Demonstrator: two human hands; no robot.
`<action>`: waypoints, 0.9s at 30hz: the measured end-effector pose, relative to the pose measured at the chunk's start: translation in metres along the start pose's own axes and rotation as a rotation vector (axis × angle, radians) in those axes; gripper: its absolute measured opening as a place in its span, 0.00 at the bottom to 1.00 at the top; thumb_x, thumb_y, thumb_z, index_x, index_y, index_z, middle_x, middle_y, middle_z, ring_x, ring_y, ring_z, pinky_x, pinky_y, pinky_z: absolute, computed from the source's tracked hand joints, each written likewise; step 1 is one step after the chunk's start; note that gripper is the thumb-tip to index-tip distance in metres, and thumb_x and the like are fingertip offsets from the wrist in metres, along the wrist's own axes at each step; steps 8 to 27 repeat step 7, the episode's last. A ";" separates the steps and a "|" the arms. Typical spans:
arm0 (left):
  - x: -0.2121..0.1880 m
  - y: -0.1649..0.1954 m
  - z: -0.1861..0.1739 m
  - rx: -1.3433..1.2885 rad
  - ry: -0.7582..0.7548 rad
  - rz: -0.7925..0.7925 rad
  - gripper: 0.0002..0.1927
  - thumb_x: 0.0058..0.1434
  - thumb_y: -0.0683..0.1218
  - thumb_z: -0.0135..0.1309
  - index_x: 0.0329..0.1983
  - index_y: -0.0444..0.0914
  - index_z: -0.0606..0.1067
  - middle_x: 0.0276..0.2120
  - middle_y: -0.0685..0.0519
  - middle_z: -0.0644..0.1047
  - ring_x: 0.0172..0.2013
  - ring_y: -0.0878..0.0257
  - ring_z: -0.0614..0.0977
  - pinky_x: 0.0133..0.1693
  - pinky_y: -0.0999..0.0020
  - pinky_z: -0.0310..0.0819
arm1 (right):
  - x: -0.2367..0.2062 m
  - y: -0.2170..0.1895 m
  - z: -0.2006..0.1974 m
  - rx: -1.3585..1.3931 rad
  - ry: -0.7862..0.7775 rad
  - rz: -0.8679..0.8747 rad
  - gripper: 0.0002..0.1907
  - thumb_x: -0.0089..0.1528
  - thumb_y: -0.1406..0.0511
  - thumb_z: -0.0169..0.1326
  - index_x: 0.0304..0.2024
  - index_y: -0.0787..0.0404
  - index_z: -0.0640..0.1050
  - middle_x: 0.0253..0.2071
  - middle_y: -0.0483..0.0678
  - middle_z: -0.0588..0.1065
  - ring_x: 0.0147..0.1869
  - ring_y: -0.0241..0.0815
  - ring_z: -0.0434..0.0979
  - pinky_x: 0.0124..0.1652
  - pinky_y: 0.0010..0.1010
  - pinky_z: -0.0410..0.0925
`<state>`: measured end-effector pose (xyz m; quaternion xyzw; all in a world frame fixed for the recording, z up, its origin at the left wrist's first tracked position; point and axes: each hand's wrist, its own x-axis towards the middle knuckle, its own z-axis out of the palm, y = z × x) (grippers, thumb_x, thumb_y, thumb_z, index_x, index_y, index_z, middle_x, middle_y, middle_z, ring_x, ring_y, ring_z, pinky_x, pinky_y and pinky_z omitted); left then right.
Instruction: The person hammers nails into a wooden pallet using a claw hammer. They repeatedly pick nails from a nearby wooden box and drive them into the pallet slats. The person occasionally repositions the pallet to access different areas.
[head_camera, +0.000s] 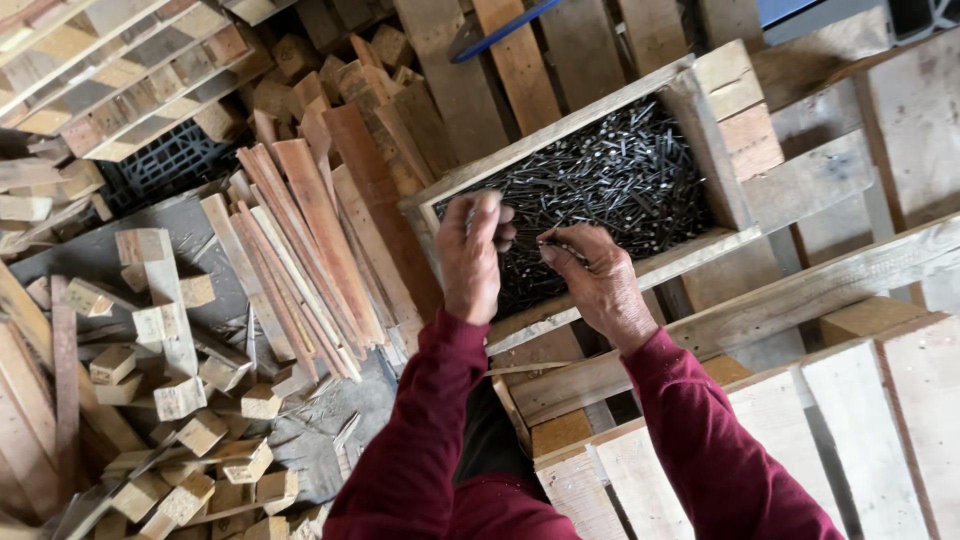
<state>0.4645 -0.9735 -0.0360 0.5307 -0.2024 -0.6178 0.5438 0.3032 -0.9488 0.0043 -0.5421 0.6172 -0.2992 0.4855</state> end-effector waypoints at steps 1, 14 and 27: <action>0.007 -0.004 0.009 -0.016 -0.061 -0.043 0.21 0.66 0.60 0.57 0.44 0.38 0.75 0.34 0.54 0.79 0.31 0.69 0.78 0.34 0.71 0.73 | 0.000 -0.001 -0.004 0.147 -0.019 0.140 0.12 0.67 0.64 0.58 0.49 0.63 0.81 0.39 0.47 0.77 0.43 0.33 0.73 0.43 0.27 0.69; 0.020 -0.055 0.053 -0.306 -0.234 -0.338 0.25 0.67 0.63 0.56 0.43 0.36 0.75 0.36 0.50 0.78 0.36 0.62 0.79 0.40 0.66 0.76 | 0.004 -0.016 -0.026 -0.092 -0.035 0.222 0.20 0.64 0.62 0.57 0.56 0.64 0.78 0.42 0.50 0.83 0.43 0.32 0.82 0.44 0.24 0.74; 0.020 -0.055 0.053 -0.306 -0.234 -0.338 0.25 0.67 0.63 0.56 0.43 0.36 0.75 0.36 0.50 0.78 0.36 0.62 0.79 0.40 0.66 0.76 | 0.004 -0.016 -0.026 -0.092 -0.035 0.222 0.20 0.64 0.62 0.57 0.56 0.64 0.78 0.42 0.50 0.83 0.43 0.32 0.82 0.44 0.24 0.74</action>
